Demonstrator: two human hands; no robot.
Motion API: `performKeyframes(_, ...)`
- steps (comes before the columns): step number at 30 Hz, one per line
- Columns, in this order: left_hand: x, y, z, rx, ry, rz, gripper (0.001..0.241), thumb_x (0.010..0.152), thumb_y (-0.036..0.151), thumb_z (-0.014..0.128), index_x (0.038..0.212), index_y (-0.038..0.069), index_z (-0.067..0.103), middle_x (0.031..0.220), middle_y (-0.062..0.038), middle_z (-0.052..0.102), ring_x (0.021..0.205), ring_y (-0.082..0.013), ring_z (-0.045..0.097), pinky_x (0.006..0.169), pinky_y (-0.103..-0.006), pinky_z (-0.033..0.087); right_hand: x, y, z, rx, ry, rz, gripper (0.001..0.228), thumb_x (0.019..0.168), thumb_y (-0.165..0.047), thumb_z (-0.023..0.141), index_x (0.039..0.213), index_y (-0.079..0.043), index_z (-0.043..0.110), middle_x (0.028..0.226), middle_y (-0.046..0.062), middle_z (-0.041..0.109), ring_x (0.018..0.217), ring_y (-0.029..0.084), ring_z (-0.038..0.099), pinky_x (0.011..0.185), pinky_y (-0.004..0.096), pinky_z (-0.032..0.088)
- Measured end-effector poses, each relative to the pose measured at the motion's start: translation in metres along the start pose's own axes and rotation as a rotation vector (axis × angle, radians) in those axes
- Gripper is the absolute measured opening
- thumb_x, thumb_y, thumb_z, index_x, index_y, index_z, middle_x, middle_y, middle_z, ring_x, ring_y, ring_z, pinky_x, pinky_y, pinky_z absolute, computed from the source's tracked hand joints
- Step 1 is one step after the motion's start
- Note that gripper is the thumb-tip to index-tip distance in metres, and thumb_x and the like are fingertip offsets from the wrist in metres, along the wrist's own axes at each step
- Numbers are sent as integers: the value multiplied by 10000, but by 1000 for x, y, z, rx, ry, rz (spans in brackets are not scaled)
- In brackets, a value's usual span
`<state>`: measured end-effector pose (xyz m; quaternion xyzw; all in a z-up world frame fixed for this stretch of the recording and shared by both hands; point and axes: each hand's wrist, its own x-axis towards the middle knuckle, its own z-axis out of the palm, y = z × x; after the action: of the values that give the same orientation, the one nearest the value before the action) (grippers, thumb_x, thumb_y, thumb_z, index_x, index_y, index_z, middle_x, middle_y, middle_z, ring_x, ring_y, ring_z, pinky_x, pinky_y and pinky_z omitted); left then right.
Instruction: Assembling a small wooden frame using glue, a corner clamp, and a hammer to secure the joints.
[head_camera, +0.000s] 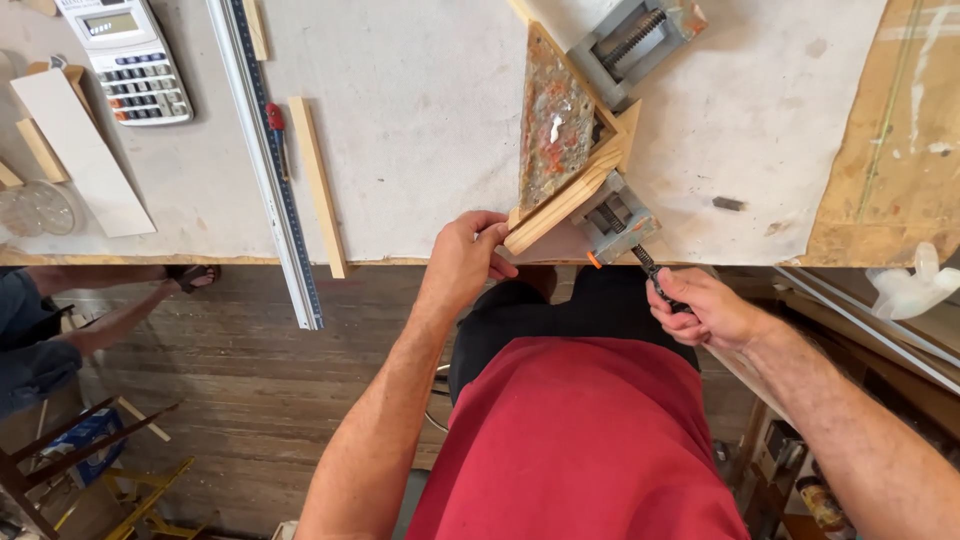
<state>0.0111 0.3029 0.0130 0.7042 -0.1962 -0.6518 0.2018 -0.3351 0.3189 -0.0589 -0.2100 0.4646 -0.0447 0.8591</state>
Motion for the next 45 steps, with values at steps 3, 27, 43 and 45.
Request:
performKeyframes(3, 0, 1, -3, 32, 1, 10, 354, 1046, 144, 537, 1284, -108, 612, 1035, -270, 701, 634, -296, 773, 612, -371, 677, -10, -19, 23, -154, 105, 58, 537, 1117, -405, 441, 812, 18, 566, 578, 74, 441, 424, 168, 468, 377, 317, 434)
performKeyframes(27, -32, -34, 11, -44, 259, -49, 236, 995, 277, 571, 938, 65, 658, 713, -111, 716, 578, -179, 697, 556, -288, 551, -31, -203, -2, -1645, 763, -797, 544, 911, -220, 916, 1308, 38, 647, 1280, 226, 653, 1159, 371, 609, 1044, 458, 485)
performKeyframes(43, -31, -109, 60, 3, 52, 89, 179, 827, 82, 630, 928, 185, 736, 969, 44, 757, 874, -94, 640, 873, -246, 474, -30, -191, -16, -1599, 493, 200, 668, 925, -723, 523, 1006, -89, 717, 924, 148, 751, 792, 294, 724, 939, 468, 613)
performKeyframes(45, -35, -110, 59, 69, 96, 92, 212, 821, 92, 616, 954, 200, 741, 983, 36, 778, 912, -118, 678, 881, -266, 490, -33, -184, -13, -1588, 498, 167, 659, 933, -700, 547, 1010, -74, 740, 869, 169, 754, 752, 308, 727, 897, 471, 616)
